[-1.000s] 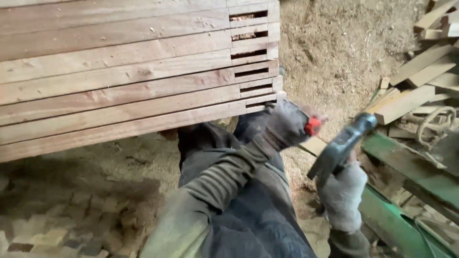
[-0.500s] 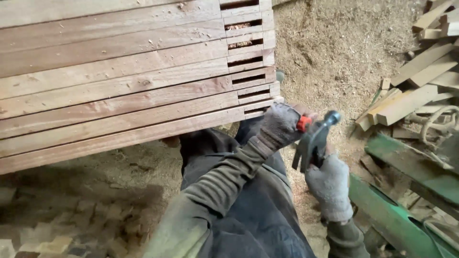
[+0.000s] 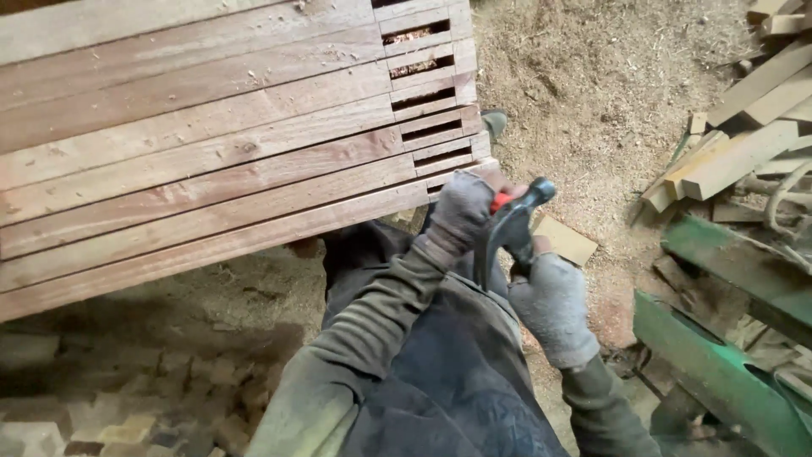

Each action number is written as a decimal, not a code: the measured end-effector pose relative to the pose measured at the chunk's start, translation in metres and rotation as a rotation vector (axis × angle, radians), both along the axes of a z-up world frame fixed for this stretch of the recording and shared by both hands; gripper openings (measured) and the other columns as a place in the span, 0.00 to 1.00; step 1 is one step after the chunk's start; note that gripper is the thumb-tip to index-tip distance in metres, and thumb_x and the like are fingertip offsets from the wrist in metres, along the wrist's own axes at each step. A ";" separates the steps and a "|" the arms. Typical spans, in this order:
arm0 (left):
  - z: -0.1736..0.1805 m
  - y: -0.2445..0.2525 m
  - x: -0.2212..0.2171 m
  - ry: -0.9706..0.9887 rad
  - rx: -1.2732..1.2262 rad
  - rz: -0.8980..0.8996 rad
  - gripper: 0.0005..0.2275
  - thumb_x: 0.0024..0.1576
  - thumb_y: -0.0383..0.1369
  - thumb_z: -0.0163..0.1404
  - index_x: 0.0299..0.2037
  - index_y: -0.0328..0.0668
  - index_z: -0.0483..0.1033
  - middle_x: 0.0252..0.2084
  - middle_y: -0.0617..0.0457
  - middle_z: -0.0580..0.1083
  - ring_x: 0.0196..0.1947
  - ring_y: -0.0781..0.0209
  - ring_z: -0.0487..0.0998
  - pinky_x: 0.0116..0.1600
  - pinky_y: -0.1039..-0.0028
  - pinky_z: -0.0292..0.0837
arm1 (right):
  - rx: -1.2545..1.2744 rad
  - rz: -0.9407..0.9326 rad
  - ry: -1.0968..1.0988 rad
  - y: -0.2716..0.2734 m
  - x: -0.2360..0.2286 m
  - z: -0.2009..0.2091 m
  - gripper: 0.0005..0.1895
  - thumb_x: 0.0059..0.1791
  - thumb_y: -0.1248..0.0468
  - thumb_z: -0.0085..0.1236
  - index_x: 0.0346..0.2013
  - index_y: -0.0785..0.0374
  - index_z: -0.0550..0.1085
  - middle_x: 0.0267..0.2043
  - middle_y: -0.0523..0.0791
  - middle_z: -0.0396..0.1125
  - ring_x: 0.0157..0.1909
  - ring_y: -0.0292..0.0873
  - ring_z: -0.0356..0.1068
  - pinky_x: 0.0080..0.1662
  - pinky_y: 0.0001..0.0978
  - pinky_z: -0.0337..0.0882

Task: Using a hammer and chisel to clean out and refine mortise slots in wooden planks

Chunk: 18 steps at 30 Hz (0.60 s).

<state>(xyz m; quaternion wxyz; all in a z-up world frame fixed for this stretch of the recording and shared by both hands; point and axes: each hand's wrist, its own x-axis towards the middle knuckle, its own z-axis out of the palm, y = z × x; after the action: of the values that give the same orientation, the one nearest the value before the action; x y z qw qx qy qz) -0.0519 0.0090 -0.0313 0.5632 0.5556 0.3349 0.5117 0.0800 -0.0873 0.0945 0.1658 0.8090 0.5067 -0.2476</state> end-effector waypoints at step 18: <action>-0.037 -0.020 -0.016 0.397 0.450 0.288 0.12 0.59 0.26 0.47 0.22 0.46 0.68 0.22 0.52 0.69 0.22 0.50 0.71 0.32 0.57 0.64 | 0.089 0.276 0.065 0.009 -0.034 0.016 0.21 0.47 0.54 0.53 0.52 0.58 0.69 0.24 0.51 0.71 0.30 0.65 0.72 0.34 0.59 0.70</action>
<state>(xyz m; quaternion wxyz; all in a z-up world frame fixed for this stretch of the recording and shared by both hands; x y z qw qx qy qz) -0.0674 -0.0114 -0.0688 0.2718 0.7019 0.3918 0.5291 0.0462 -0.0784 0.1105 0.1455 0.7297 0.6288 -0.2258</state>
